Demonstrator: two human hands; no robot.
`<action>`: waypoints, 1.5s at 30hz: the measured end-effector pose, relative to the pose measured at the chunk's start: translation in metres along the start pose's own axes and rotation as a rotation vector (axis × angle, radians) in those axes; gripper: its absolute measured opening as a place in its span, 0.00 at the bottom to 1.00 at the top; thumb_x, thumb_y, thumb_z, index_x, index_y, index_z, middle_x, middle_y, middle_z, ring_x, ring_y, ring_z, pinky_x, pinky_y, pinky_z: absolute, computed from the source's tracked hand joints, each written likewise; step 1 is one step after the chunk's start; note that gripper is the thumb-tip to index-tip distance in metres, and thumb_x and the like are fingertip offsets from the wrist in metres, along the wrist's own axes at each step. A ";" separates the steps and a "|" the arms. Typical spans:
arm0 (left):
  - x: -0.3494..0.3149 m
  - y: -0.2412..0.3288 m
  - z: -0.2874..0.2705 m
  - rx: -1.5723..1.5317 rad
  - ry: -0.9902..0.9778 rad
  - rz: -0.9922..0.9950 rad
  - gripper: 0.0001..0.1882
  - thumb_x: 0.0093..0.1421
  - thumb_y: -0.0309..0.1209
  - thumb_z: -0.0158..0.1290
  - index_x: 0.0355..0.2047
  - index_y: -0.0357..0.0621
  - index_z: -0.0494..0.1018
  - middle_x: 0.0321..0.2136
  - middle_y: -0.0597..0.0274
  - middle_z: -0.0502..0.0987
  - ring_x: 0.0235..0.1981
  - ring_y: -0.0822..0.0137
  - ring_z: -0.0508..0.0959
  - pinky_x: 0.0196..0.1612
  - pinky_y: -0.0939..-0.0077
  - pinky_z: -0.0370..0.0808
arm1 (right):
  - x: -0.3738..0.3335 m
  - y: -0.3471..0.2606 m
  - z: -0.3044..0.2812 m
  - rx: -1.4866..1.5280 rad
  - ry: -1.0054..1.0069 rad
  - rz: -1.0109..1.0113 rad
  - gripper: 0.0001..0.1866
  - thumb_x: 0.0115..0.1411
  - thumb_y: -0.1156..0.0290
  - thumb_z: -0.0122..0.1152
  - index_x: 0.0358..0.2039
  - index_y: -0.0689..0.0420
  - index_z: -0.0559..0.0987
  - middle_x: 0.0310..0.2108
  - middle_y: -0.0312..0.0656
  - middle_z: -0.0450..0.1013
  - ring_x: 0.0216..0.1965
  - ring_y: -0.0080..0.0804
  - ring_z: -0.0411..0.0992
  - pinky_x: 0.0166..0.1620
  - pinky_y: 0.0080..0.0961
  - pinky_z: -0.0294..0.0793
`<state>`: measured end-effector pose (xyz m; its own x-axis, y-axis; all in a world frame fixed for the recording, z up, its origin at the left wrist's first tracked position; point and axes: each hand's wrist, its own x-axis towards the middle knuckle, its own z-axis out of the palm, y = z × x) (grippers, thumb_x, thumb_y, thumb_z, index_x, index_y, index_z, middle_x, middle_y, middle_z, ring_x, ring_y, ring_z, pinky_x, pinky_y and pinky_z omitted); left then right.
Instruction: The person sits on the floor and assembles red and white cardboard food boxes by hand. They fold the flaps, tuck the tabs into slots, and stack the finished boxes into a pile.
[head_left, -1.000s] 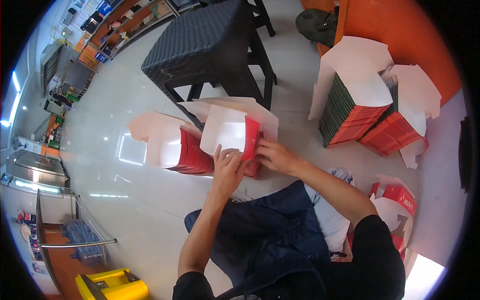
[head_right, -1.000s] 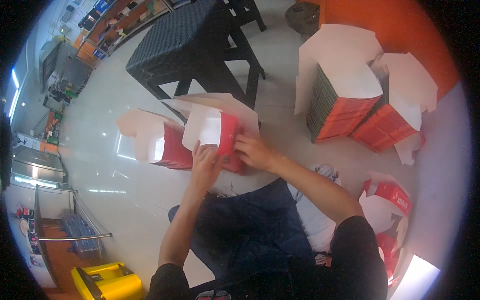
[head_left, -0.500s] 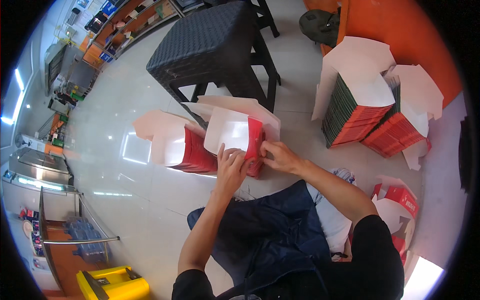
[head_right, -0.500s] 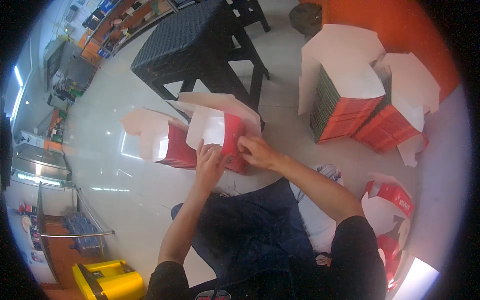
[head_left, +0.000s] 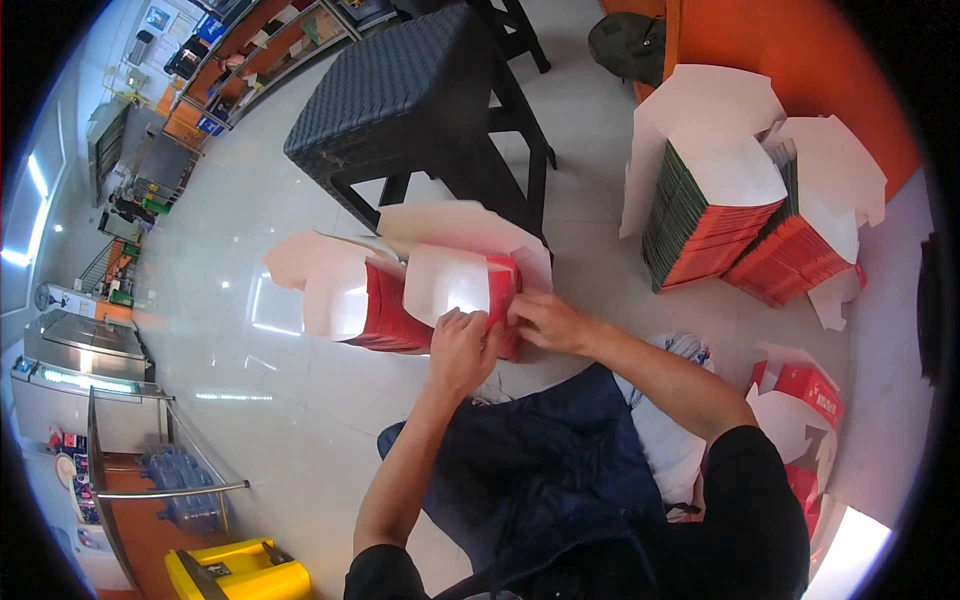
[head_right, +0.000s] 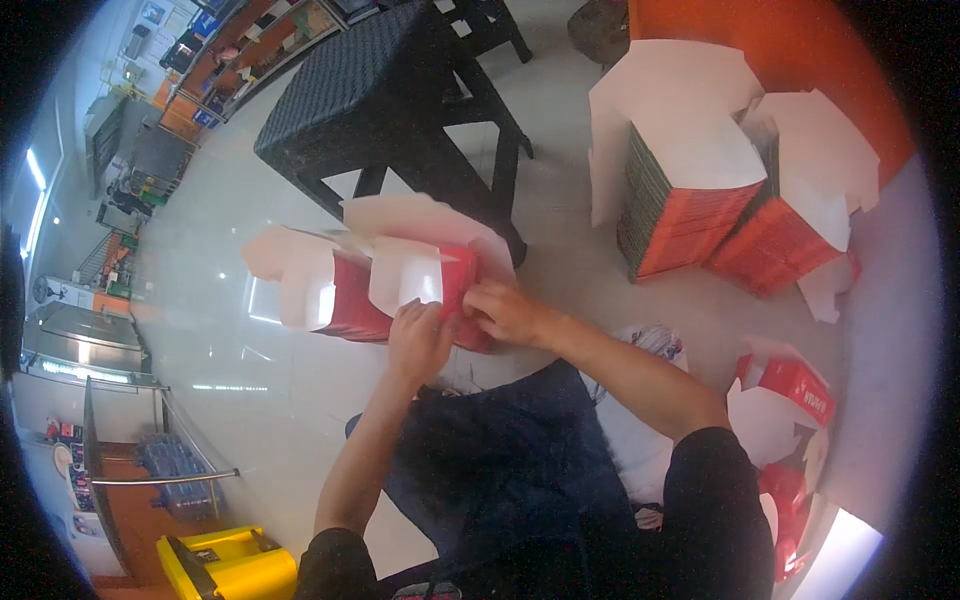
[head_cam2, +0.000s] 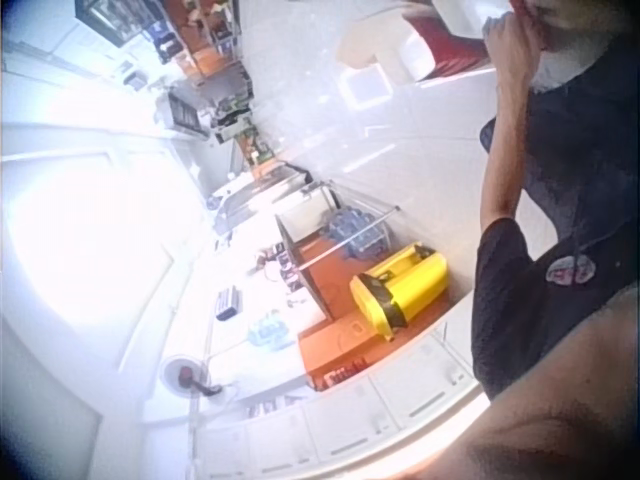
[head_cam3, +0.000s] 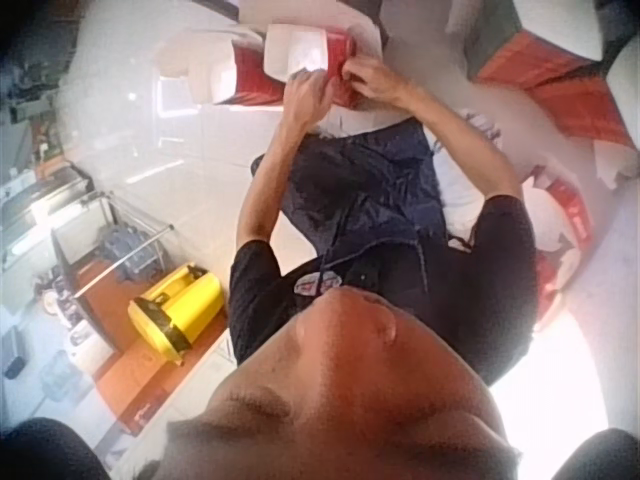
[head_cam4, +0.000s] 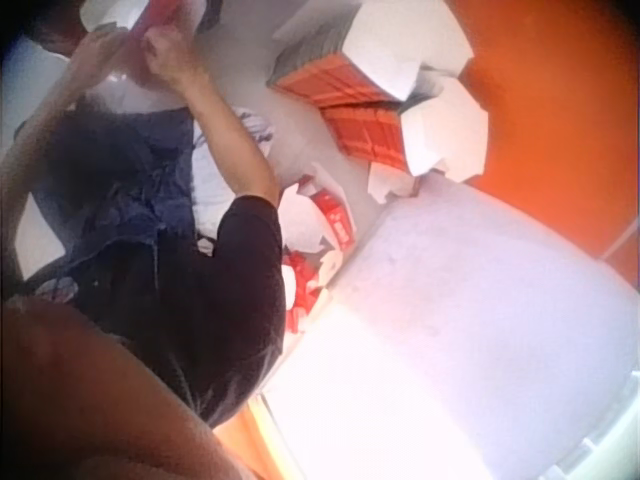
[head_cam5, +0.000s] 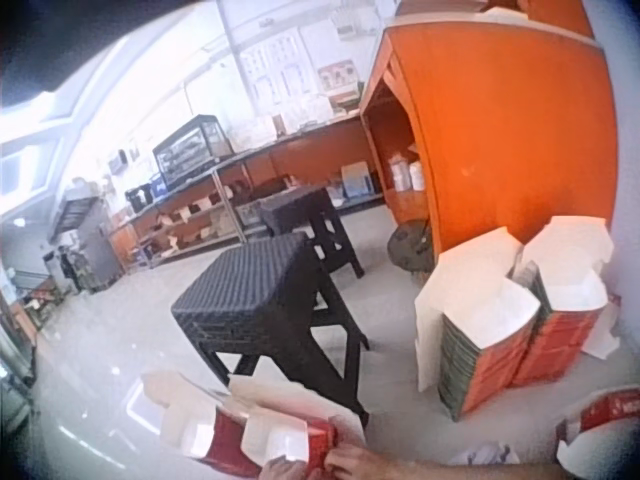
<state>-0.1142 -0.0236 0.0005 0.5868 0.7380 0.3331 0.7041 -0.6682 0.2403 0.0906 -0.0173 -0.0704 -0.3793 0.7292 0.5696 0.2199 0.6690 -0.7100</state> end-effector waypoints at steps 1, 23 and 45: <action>0.008 0.007 -0.006 -0.015 -0.072 -0.098 0.10 0.62 0.33 0.54 0.29 0.40 0.70 0.24 0.48 0.78 0.32 0.47 0.80 0.45 0.50 0.73 | -0.003 -0.001 0.002 0.002 0.018 -0.007 0.12 0.49 0.81 0.64 0.34 0.58 0.73 0.33 0.48 0.71 0.40 0.50 0.71 0.44 0.41 0.72; 0.042 0.005 -0.003 -0.123 -0.106 -0.313 0.14 0.65 0.33 0.48 0.29 0.31 0.70 0.20 0.30 0.74 0.26 0.30 0.76 0.32 0.40 0.72 | 0.023 -0.011 -0.032 -0.431 -0.065 0.128 0.17 0.51 0.69 0.62 0.44 0.49 0.76 0.47 0.46 0.72 0.49 0.48 0.73 0.45 0.43 0.77; 0.059 -0.008 -0.003 -0.145 -0.095 -0.356 0.15 0.64 0.35 0.50 0.32 0.31 0.75 0.25 0.31 0.77 0.31 0.31 0.77 0.37 0.41 0.73 | 0.033 0.003 -0.026 -0.561 -0.247 0.144 0.11 0.59 0.70 0.52 0.41 0.44 0.77 0.46 0.38 0.75 0.39 0.47 0.79 0.37 0.45 0.79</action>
<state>-0.0863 0.0254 0.0209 0.3556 0.9267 0.1220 0.8100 -0.3706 0.4545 0.1021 0.0123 -0.0427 -0.4923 0.8078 0.3241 0.6968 0.5889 -0.4095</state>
